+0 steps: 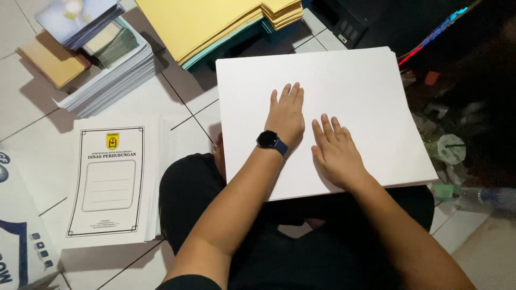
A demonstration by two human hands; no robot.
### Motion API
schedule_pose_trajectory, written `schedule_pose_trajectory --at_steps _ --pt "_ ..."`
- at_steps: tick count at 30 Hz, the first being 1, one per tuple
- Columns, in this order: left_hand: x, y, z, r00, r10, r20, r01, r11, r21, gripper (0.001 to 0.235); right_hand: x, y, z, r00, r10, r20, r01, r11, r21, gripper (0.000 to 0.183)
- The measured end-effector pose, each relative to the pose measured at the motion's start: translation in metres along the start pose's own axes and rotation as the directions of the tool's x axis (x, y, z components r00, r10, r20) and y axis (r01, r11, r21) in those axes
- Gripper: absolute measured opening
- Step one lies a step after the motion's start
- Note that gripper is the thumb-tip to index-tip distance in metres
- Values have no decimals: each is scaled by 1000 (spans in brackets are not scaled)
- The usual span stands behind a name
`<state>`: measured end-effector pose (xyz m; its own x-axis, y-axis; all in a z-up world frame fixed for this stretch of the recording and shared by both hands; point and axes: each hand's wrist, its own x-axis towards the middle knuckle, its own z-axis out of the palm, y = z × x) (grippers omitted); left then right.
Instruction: The person sits on the floor and assembles folders by placing a printed cover sheet inside a white folder. They smooth the contents with their hands, close the folder, and repeat the process with multiple sets of materials.
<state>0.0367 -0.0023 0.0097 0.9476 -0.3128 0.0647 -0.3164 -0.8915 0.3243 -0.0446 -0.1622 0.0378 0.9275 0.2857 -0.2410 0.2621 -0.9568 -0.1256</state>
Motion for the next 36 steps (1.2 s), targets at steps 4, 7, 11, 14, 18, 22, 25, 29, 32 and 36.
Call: schedule_pose_trajectory --at_steps 4,7,11,14,18,22,25,29,32,36 --pt "-2 -4 5 1000 -5 26 6 999 -52 64 79 11 -5 999 -24 -38 23 999 -26 66" --pt "2 -6 13 1000 -1 16 1 1000 3 61 145 23 -14 990 -94 -102 91 995 -34 67" --pt "2 -8 17 999 18 -26 -18 1000 6 60 188 32 -13 982 -95 -164 94 996 -12 69" --pt "3 -5 18 997 -6 -75 5 1000 -15 57 170 31 -10 977 -110 -184 107 994 -25 68" --pt "5 -10 20 979 -109 -170 101 993 -53 55 109 17 3 969 -136 -204 128 990 -50 65" --pt "3 -8 3 981 -122 -150 129 991 39 57 28 6 18 989 -58 -137 61 998 15 68" --pt "0 -4 -3 981 -180 -79 183 982 37 59 -10 2 28 998 -55 -21 55 998 -13 72" --pt "-1 -2 -9 974 -222 -55 223 975 16 64 10 -2 12 997 -75 -28 74 997 -19 73" --pt "-5 -1 -16 975 -216 -53 215 976 -23 64 56 -2 -5 994 -85 -66 86 996 19 71" --pt "-1 -4 -4 978 -205 -42 202 977 -60 62 149 16 -18 994 -77 -81 75 997 -29 71"
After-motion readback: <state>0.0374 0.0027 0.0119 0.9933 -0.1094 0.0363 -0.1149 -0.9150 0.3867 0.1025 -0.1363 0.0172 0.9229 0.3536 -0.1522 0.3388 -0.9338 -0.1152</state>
